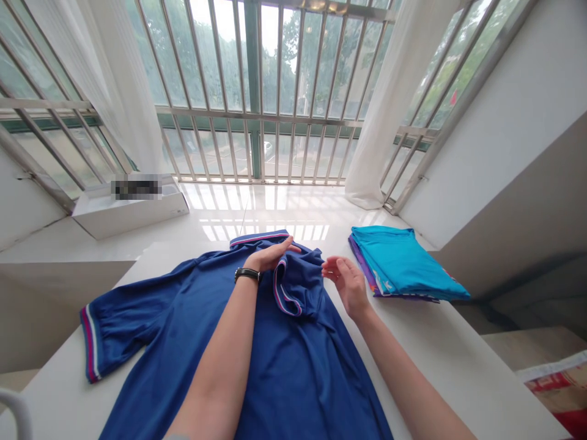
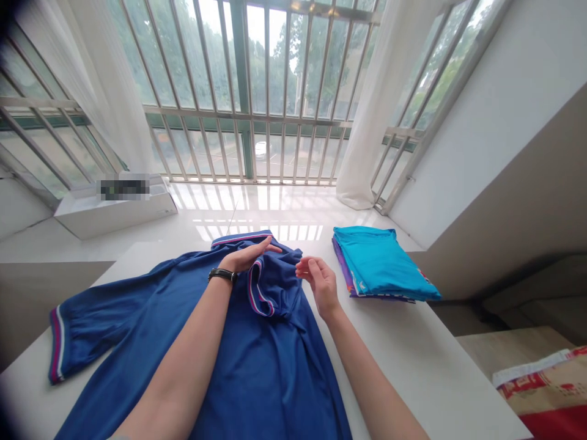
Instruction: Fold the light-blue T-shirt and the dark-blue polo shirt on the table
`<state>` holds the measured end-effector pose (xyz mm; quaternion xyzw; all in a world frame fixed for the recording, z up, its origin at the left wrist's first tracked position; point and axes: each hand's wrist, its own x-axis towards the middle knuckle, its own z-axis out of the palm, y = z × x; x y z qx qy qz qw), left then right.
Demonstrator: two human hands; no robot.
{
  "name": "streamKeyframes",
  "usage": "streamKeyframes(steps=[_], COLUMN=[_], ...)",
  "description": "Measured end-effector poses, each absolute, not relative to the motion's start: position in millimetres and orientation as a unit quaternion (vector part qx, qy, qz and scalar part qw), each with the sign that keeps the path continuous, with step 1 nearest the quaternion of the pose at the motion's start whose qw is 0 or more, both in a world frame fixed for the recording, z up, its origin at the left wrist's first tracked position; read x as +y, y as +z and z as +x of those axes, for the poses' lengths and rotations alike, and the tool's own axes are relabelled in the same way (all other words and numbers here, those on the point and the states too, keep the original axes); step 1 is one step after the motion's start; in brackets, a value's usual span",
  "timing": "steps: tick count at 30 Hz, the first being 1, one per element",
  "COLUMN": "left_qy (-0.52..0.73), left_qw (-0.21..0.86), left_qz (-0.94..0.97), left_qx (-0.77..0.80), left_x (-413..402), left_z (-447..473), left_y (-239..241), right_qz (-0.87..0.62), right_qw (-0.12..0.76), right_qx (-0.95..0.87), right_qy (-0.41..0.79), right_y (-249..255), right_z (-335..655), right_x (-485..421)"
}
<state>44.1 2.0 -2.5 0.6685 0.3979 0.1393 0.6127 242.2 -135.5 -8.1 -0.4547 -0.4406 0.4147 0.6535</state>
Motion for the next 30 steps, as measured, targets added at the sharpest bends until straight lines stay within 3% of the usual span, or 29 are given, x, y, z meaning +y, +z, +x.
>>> streamKeyframes(steps=[6, 18, 24, 30], left_qy=[0.048, -0.040, 0.060, 0.166], left_qw=[0.414, 0.263, 0.203, 0.202], left_qz=[0.810, 0.821, 0.832, 0.817], left_qx=[0.412, 0.505, 0.513, 0.514], left_x=[12, 10, -3, -10], left_z=[36, 27, 73, 99], left_y=[4, 29, 11, -8], right_qz=[-0.615, -0.607, -0.544, -0.554], right_qw=[0.545, 0.428, 0.317, 0.309], right_qx=[-0.545, -0.656, -0.774, -0.770], right_qy=[0.166, 0.132, 0.067, 0.065], right_y=[-48, -54, -48, -52], right_z=[259, 260, 250, 254], right_x=[-113, -95, -108, -105])
